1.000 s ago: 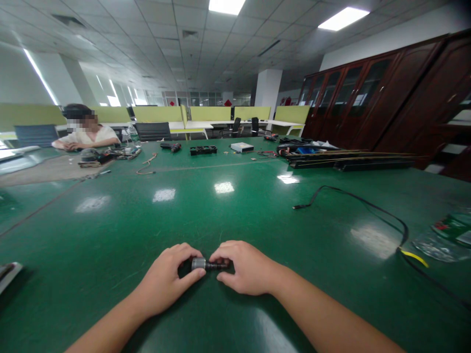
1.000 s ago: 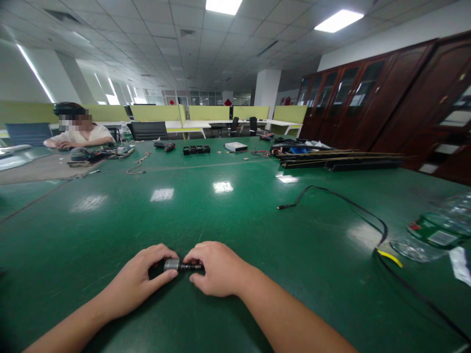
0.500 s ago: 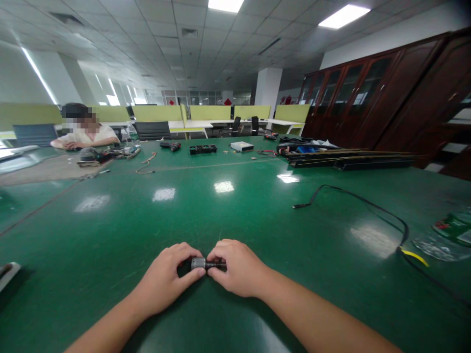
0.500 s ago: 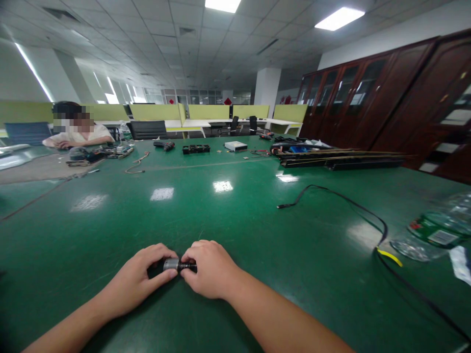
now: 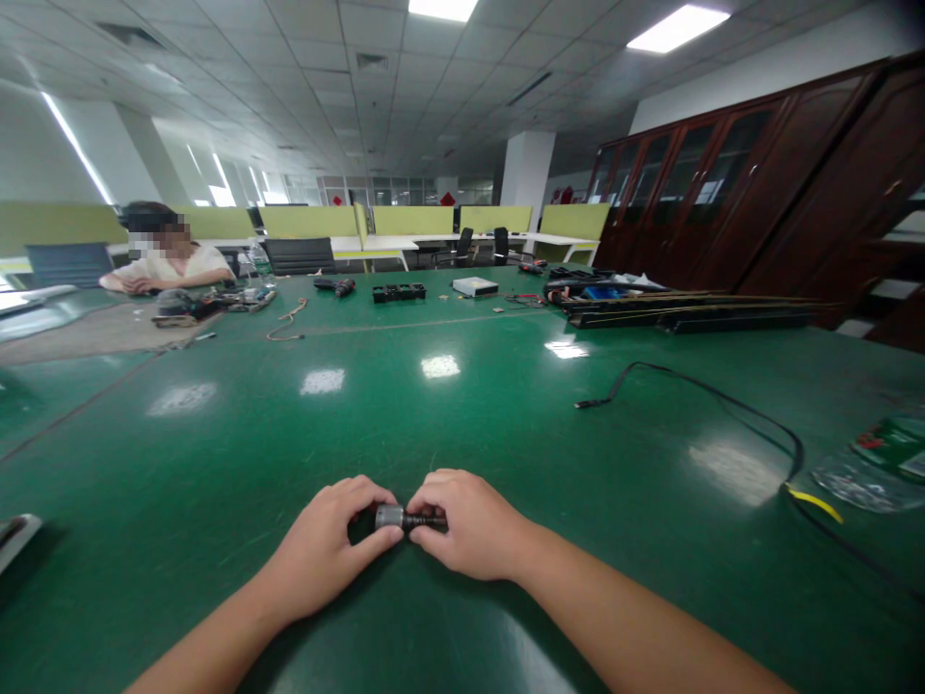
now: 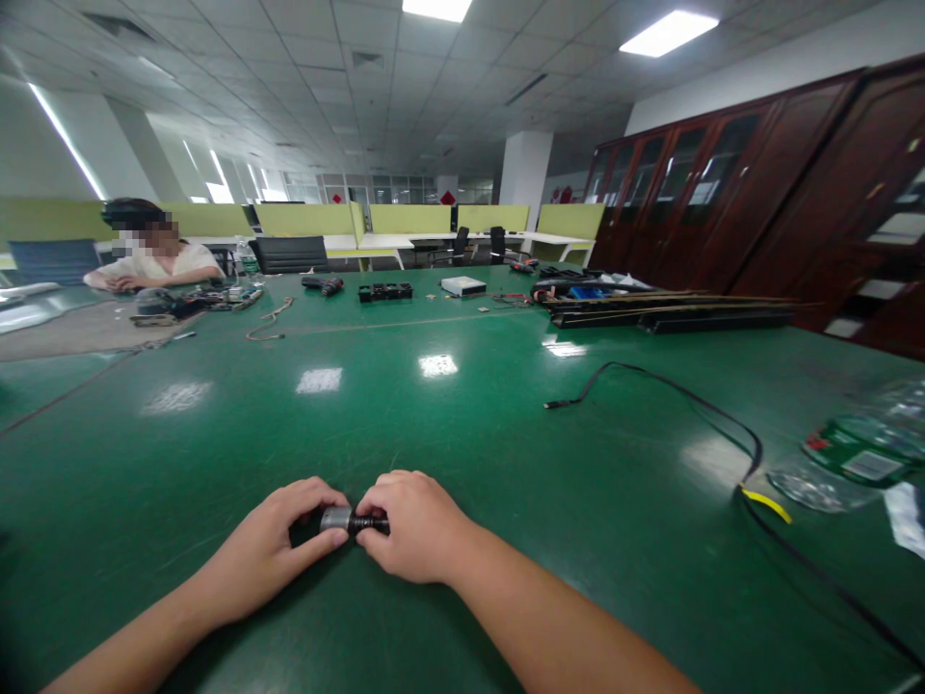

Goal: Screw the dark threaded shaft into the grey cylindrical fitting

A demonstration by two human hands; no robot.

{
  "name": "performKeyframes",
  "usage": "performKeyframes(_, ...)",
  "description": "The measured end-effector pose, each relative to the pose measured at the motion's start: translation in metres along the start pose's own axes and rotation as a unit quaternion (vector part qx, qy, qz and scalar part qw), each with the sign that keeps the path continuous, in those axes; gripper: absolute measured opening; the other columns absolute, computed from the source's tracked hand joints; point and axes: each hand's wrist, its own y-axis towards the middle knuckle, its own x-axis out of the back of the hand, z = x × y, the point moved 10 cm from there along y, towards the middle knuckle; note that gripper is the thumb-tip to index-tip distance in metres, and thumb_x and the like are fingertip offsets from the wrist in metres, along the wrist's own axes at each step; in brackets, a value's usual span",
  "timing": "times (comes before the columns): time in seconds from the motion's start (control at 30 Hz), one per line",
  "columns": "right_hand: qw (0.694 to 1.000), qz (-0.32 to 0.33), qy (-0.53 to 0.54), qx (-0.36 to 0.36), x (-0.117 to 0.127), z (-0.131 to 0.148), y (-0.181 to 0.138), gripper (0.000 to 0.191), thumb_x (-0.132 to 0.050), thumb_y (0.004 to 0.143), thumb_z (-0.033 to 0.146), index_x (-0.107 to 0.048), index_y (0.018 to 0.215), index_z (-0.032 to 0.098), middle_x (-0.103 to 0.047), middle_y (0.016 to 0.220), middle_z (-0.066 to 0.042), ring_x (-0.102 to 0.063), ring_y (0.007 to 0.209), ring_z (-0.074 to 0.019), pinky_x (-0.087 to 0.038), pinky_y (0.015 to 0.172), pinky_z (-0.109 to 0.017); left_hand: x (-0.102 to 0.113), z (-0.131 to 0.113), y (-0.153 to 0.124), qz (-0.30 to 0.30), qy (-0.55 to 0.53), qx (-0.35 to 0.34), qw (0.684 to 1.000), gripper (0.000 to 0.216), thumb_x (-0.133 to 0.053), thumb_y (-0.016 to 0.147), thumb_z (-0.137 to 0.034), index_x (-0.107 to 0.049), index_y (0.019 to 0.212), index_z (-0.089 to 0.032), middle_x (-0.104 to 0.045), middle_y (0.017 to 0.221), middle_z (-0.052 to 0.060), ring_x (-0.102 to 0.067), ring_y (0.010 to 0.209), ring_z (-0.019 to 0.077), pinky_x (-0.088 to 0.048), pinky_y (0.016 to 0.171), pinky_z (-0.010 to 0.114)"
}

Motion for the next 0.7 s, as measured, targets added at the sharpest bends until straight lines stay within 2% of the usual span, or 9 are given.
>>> performKeyframes(0.7,1.000,0.009,-0.008,-0.007,0.0064,-0.0052,-0.0032,0.010,-0.071,0.079,0.025,-0.071,0.087,0.019,-0.062,0.076,0.000,-0.055,0.071,-0.0137,-0.039,0.068,-0.025,0.0014,-0.0027,-0.0002,-0.002,-0.004,-0.008,1.000,0.020,-0.061,0.090,-0.039,-0.068,0.101,-0.024,-0.069,0.097,0.003,-0.062,0.091,0.0222,-0.047,0.083,0.033)
